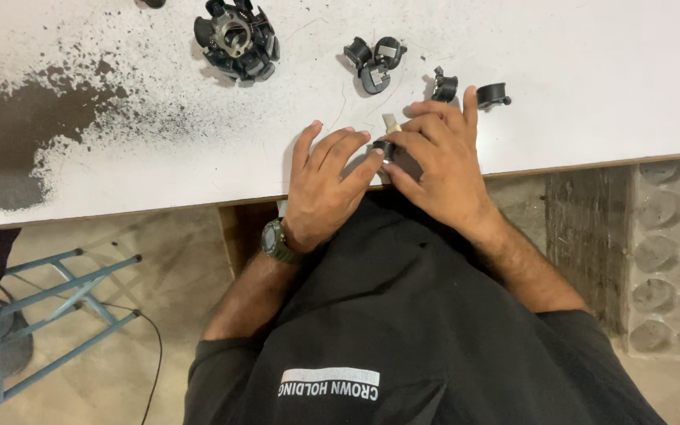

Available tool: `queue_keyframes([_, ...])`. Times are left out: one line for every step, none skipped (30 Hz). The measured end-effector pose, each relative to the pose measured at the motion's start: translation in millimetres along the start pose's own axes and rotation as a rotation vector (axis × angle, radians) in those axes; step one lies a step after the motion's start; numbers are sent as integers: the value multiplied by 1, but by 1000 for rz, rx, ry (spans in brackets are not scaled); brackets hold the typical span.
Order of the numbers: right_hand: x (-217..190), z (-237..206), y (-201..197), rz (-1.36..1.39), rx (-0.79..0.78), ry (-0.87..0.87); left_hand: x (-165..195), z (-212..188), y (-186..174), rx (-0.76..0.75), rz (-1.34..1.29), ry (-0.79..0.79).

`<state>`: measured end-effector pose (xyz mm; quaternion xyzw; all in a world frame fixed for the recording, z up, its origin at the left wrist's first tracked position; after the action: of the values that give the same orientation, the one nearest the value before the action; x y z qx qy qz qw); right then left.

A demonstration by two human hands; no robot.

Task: The person sits at a white workbench fitting small black plastic parts into round housings by hand, pressing each part into place and setting the finished assembly aside. They work through the parts one at a time, and completed assemblies accumulate on the bench.

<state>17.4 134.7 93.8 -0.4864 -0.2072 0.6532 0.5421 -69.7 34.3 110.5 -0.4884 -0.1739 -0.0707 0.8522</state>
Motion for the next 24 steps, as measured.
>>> queue_keyframes([3,-1,0,44,-10,-3,1,0,-4,18,2,18])
queue_keyframes([5,-2,0,89,-21,-6,4,-1,-6,25,-13,53])
queue_keyframes([6,-3,0,128,-26,-7,8,-1,-9,28,-30,87])
queue_keyframes([8,-5,0,165,-29,-4,12,-1,-10,31,-49,125])
queue_keyframes([9,-5,-1,199,-29,-4,14,0,-12,32,-69,130])
queue_keyframes([10,-6,-1,212,-29,-1,15,1,-13,35,-86,135])
queue_keyframes([10,-7,-1,225,-29,1,16,1,-16,37,-102,139])
queue_keyframes([11,-8,-2,238,-29,2,13,3,-15,-9,-159,104])
queue_keyframes([11,-9,-3,234,-17,4,10,3,-15,-55,-214,68])
queue_keyframes([12,-9,-4,231,-6,7,6,3,-14,-102,-270,32])
queue_keyframes([13,-10,-5,228,6,12,3,2,-16,-123,-289,2])
queue_keyframes([13,-11,-5,220,10,8,1,1,-18,-144,-309,-27])
queue_keyframes([13,-12,-5,212,15,4,-2,0,-17,-166,-328,-57])
queue_keyframes([13,-12,-5,205,20,0,0,1,-21,-130,-277,-31])
queue_keyframes([13,-12,-4,193,16,-7,2,1,-23,-94,-225,-8])
queue_keyframes([12,-12,-3,184,8,-15,4,2,-25,-58,-173,11])
queue_keyframes([11,-12,-3,175,0,-25,9,1,-24,-49,-122,52])
queue_keyframes([10,-12,-2,171,-12,-28,14,1,-23,-36,-73,95])
queue_keyframes([9,-11,-1,163,-23,-33,19,1,-21,-21,-24,140])
queue_keyframes([9,-11,-1,156,-34,-38,19,3,-20,-17,-47,135])
queue_keyframes([7,-11,-2,159,-35,-36,18,4,-19,-15,-71,130])
queue_keyframes([6,-11,-2,162,-35,-30,18,4,-18,-15,-96,127])
queue_keyframes([6,-11,-2,164,-33,-22,12,5,-18,-23,-163,70])
queue_keyframes([5,-11,-4,149,-14,-19,5,6,-18,-34,-229,11])
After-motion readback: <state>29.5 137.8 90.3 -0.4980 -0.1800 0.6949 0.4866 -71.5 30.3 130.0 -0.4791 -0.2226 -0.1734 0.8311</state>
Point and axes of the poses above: each hand's wrist, its own z-axis towards the middle knuckle, its own y-axis out of the palm, x = y × z, the point moved 10 cm from there along z, towards the middle knuckle, and after that the axes turned 11 degrees about -y, right-handed, at the moved point
